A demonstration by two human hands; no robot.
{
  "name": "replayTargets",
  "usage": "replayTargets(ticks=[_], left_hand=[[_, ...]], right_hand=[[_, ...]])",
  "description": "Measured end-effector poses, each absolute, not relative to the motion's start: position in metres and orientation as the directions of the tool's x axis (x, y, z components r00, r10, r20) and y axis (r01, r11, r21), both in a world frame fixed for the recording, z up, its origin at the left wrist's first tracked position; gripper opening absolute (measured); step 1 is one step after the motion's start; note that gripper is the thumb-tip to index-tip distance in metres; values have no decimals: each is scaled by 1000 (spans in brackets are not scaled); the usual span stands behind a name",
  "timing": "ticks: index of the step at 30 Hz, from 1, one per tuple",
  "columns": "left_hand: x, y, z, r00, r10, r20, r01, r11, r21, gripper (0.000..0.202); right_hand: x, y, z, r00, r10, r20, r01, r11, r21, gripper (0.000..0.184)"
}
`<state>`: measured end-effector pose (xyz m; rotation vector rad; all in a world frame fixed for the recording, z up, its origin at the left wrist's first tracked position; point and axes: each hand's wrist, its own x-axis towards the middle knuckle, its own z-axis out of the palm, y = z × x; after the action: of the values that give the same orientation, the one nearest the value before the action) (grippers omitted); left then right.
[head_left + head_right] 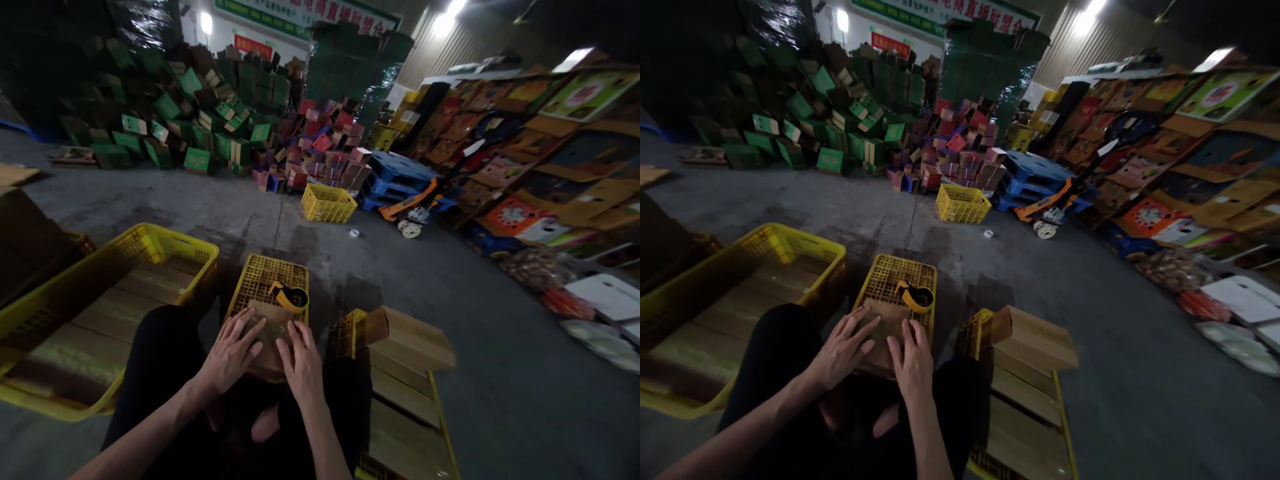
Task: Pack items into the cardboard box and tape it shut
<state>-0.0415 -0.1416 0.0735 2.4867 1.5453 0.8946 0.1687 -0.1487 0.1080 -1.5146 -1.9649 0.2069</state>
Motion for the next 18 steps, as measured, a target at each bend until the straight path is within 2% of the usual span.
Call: replayTargets(ticks=[7, 12, 18], left_hand=[[-29, -146, 86, 313, 836, 450, 804, -485, 342, 51], [-32, -147, 86, 340, 828, 446, 794, -507, 335, 58], [-38, -144, 88, 376, 835, 402, 802, -510, 310, 62]], right_hand=[[156, -152, 99, -79, 888, 454, 852, 296, -431, 46], [149, -153, 88, -22, 872, 489, 846, 277, -456, 47], [149, -148, 89, -32, 890, 455, 814, 287, -505, 40]])
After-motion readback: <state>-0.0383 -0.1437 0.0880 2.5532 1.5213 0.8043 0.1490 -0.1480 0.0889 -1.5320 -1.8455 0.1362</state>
